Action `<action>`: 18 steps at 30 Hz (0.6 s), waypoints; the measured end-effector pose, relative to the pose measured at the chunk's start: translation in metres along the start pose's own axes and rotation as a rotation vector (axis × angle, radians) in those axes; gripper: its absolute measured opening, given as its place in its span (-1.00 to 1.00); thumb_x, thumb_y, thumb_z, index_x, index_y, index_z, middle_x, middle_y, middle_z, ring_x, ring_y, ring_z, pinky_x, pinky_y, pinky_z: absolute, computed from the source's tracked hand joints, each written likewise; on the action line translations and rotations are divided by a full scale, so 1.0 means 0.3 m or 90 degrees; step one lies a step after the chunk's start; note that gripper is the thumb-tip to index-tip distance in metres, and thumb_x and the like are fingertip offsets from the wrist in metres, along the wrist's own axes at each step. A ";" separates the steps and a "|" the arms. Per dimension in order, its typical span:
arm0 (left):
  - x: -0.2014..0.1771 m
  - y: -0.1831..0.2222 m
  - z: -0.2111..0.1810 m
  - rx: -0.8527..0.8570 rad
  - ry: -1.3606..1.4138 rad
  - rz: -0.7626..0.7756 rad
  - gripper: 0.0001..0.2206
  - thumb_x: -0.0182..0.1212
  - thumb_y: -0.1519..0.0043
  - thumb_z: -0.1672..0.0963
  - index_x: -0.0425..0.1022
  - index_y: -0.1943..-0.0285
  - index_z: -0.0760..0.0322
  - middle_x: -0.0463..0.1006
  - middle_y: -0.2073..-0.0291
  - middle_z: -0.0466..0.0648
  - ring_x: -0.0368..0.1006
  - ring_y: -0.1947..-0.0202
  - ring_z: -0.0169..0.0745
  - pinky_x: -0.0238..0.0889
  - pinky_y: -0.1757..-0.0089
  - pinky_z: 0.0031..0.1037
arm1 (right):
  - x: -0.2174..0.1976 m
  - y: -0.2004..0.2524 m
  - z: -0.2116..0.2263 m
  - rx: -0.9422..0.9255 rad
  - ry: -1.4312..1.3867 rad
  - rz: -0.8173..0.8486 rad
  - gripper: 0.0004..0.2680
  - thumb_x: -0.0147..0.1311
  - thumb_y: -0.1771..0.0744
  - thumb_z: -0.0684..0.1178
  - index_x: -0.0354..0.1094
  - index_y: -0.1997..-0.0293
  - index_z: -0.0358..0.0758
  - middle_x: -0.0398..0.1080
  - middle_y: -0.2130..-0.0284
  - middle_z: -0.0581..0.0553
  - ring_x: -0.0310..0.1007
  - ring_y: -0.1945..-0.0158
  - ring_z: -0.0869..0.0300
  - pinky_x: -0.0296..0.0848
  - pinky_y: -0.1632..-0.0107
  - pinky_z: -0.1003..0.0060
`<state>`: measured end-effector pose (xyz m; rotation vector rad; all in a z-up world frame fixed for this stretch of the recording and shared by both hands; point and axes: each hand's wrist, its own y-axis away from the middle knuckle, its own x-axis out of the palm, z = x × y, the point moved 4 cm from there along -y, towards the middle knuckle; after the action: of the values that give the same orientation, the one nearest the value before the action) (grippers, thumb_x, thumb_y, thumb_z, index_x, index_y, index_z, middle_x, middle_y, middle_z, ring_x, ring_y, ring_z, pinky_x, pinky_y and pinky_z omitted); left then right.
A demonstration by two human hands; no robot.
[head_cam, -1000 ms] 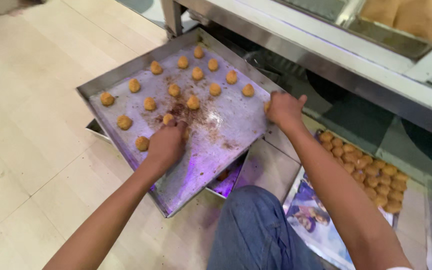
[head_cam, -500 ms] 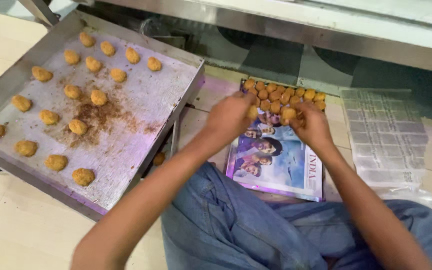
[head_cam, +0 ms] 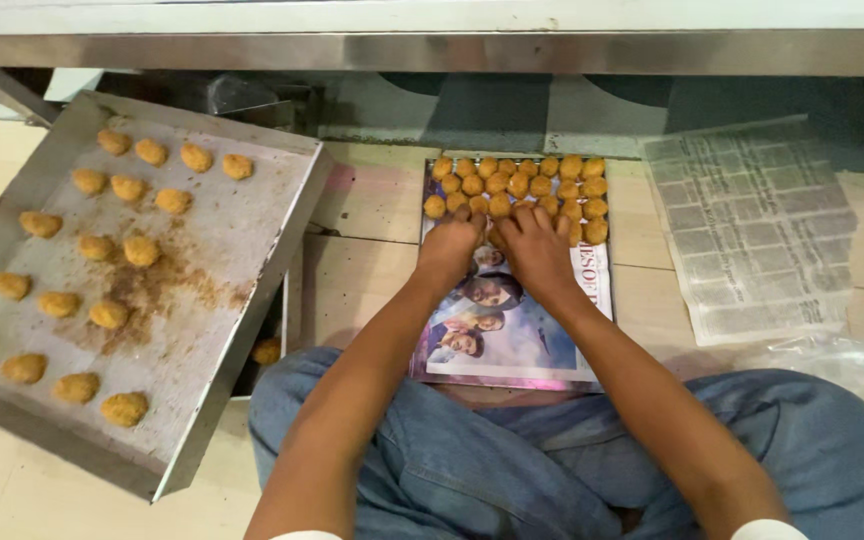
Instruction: The person picks up small fried food items from a metal tray and arranges them in rows on a cardboard sheet by hand.
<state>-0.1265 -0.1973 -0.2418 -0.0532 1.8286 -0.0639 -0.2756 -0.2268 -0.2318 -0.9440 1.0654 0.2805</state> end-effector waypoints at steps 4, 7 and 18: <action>0.020 -0.024 0.003 0.007 -0.004 -0.063 -0.53 0.29 0.09 0.29 0.42 -0.06 0.28 0.45 -0.11 0.20 0.49 -0.04 0.22 0.45 0.07 -0.17 | -0.018 -0.002 -0.031 0.016 0.002 -0.026 -0.81 0.11 -0.29 -0.11 0.45 0.01 -0.10 0.39 0.11 -0.07 0.32 -0.07 0.00 0.16 -0.01 -0.03; 0.047 -0.034 0.038 -0.010 0.010 -0.071 -0.60 0.25 -0.06 0.29 0.42 -0.11 0.27 0.42 -0.19 0.24 0.49 0.00 0.23 0.45 0.11 -0.14 | 0.003 -0.011 -0.054 0.060 -0.025 0.005 -0.85 0.14 -0.29 -0.09 0.45 0.08 -0.08 0.39 0.15 -0.06 0.32 -0.02 0.02 0.14 0.02 -0.05; -0.375 0.147 -0.007 0.043 0.000 0.100 -0.48 0.46 0.04 0.09 0.48 -0.16 0.11 0.57 0.04 0.05 0.48 -0.04 0.12 0.37 0.04 -0.11 | -0.186 -0.081 0.080 0.009 -0.071 -0.113 -0.79 0.24 -0.31 -0.05 0.45 -0.03 -0.17 0.36 0.05 -0.17 0.30 -0.10 -0.06 0.17 -0.09 -0.03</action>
<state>-0.0999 -0.1454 -0.1360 0.1379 1.8236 -0.0157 -0.2733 -0.2099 -0.1686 -0.9918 0.8743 0.1757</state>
